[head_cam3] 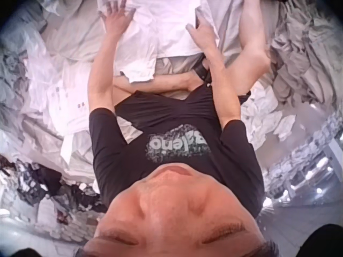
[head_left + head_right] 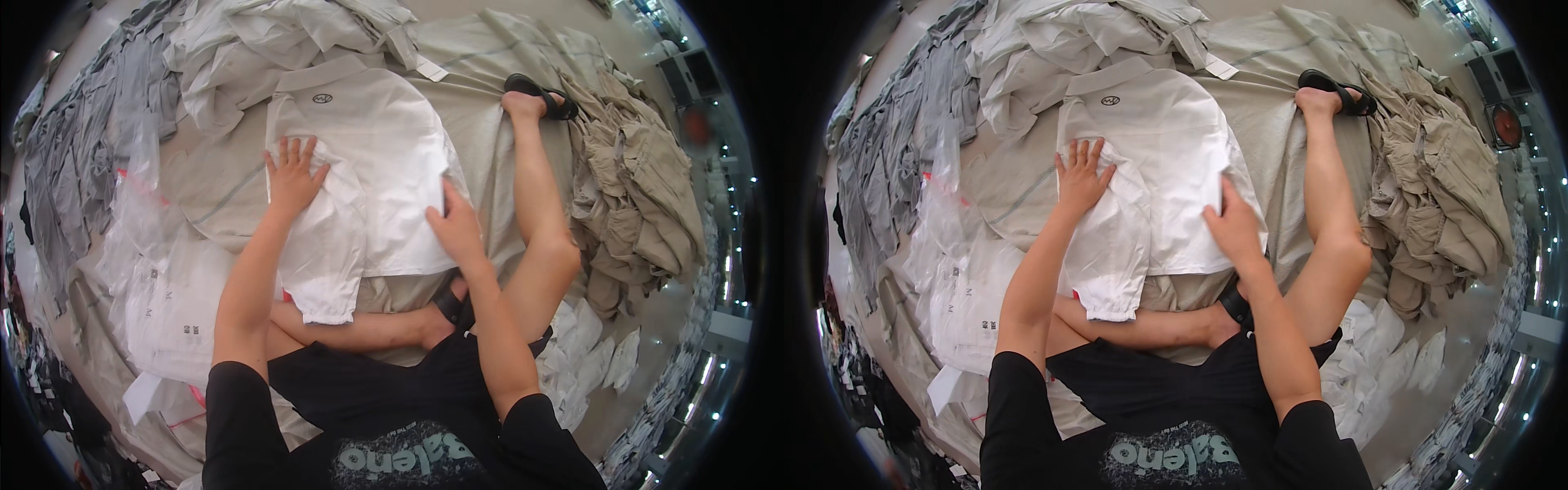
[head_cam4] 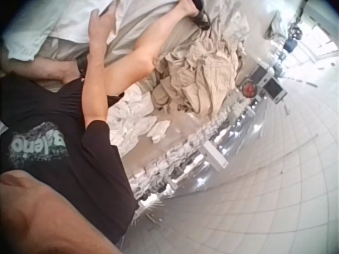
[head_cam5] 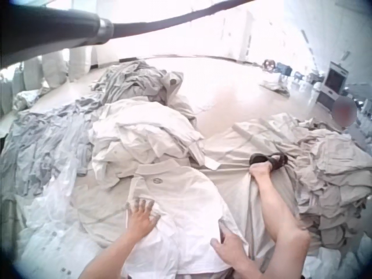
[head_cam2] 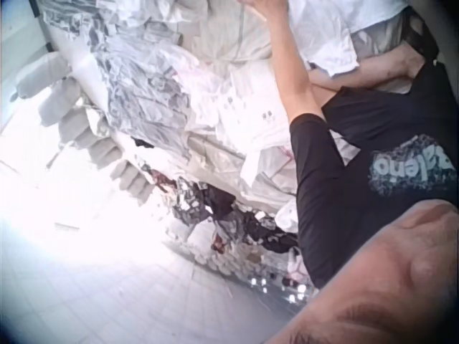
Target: The person sits on the floor and repeatedly folds white shirts, then places each folded item into a clear plastic bag. They seal the bags and set them aside, continuing the process with a large pile of shirts.
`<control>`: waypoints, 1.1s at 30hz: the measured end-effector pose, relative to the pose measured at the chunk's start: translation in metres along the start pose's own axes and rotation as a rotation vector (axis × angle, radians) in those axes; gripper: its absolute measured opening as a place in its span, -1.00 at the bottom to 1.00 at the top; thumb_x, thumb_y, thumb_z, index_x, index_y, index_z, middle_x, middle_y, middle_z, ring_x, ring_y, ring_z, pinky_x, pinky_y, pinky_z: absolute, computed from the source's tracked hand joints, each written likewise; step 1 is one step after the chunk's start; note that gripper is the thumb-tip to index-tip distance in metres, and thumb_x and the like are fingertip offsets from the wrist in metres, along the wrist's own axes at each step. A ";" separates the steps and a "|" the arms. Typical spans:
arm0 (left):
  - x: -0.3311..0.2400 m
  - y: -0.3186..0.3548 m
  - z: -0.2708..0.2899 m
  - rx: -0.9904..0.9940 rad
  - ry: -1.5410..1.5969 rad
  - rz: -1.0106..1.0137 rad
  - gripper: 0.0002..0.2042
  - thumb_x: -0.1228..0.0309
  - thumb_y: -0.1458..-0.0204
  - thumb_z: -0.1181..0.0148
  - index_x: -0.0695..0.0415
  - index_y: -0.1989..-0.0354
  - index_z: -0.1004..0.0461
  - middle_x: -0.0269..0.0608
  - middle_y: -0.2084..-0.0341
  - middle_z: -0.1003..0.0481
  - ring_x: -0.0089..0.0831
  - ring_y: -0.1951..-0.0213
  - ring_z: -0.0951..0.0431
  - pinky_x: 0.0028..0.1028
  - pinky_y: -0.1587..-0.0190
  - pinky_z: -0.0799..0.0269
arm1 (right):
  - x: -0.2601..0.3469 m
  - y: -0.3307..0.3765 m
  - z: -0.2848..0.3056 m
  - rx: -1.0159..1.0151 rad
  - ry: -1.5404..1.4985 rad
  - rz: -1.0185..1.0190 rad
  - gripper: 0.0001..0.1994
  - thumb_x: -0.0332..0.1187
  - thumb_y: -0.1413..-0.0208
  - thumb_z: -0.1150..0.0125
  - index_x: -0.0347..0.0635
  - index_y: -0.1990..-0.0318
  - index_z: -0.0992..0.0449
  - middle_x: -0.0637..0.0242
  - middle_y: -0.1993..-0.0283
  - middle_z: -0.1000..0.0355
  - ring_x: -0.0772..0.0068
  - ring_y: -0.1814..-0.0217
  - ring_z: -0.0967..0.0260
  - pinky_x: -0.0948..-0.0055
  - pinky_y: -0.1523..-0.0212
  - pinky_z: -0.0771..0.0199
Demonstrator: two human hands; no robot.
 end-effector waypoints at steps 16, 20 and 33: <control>0.004 0.109 0.112 -0.266 0.573 0.040 -0.61 0.34 -0.32 -0.26 0.21 -0.26 -0.56 0.09 -0.06 -0.62 0.08 -0.17 -0.57 -0.05 -0.19 -0.45 | 0.105 0.076 -0.117 0.305 0.064 0.508 -0.37 -0.31 -0.12 -0.42 -0.16 -0.39 -0.49 -0.10 -0.22 -0.51 -0.18 -0.23 -0.53 0.09 -0.24 -0.58; -0.033 0.109 0.128 -0.223 0.519 -0.038 -0.51 0.22 -0.28 -0.34 0.19 -0.31 -0.52 0.10 -0.01 -0.60 0.10 -0.08 -0.60 -0.13 -0.10 -0.50 | 0.121 0.083 -0.022 -0.066 0.582 0.714 -0.20 -0.15 0.00 -0.58 -0.10 -0.44 -0.45 -0.07 -0.28 -0.46 -0.09 -0.32 -0.46 0.04 -0.30 -0.53; -0.002 0.072 0.075 0.115 1.451 0.489 -0.41 0.41 -0.29 -0.34 0.21 -0.48 -0.33 -0.02 0.19 -0.68 -0.44 0.26 -0.68 -0.44 0.22 -0.60 | 0.060 0.131 -0.091 0.445 0.040 0.196 -0.51 -0.05 -0.27 -0.35 -0.02 -0.28 -0.57 0.08 0.29 -0.62 -0.06 0.23 -0.64 -0.02 0.10 -0.64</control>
Point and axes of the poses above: each hand's wrist, its own y-axis away from the middle knuckle, its own z-axis out of the back of the hand, x = y × z, the point moved 7 cm from there along -y, towards the middle knuckle
